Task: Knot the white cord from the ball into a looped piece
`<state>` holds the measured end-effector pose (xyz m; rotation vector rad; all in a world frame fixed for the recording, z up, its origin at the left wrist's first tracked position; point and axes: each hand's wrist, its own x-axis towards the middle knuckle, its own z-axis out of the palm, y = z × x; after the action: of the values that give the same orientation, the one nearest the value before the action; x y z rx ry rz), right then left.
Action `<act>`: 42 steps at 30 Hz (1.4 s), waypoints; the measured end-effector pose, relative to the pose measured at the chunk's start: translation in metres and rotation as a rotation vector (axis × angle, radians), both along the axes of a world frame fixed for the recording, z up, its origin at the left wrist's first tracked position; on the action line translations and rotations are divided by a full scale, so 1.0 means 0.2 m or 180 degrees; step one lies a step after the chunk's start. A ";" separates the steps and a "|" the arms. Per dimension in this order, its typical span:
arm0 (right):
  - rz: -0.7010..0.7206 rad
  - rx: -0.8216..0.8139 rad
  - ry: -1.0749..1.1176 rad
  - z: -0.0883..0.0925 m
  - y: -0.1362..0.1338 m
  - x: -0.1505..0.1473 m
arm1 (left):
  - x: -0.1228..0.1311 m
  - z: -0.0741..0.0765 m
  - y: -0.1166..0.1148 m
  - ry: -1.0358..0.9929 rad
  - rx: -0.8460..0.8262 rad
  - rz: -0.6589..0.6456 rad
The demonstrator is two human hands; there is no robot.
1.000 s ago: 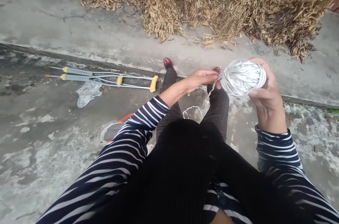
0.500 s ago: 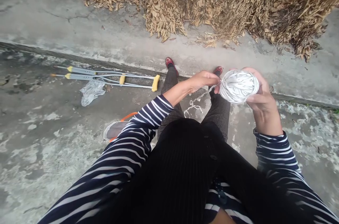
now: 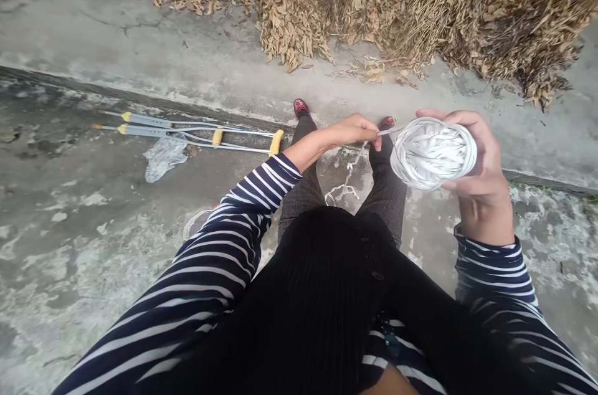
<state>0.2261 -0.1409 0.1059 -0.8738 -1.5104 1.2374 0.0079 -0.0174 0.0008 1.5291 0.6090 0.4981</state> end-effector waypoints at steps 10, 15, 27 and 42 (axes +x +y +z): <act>-0.0612 0.0113 0.0112 -0.04 0.01 0.08 | -0.14 -0.04 -0.13 -0.0617 -0.0809 -0.0506; -0.0891 -0.0029 0.0349 -0.10 -0.01 0.07 | -0.16 -0.13 -0.16 -0.0790 -0.1213 -0.0708; -0.0830 -0.0239 0.0532 -0.13 0.10 0.03 | 0.00 0.07 -0.22 -0.0832 0.0131 0.1263; -0.0500 -0.0023 0.0046 -0.22 0.16 0.00 | 0.15 0.07 -0.25 -0.0949 -0.0227 0.1165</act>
<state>0.2264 -0.1093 0.0618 -0.9672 -1.3986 1.1327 0.0376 -0.0665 0.0145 1.2471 0.6664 0.9548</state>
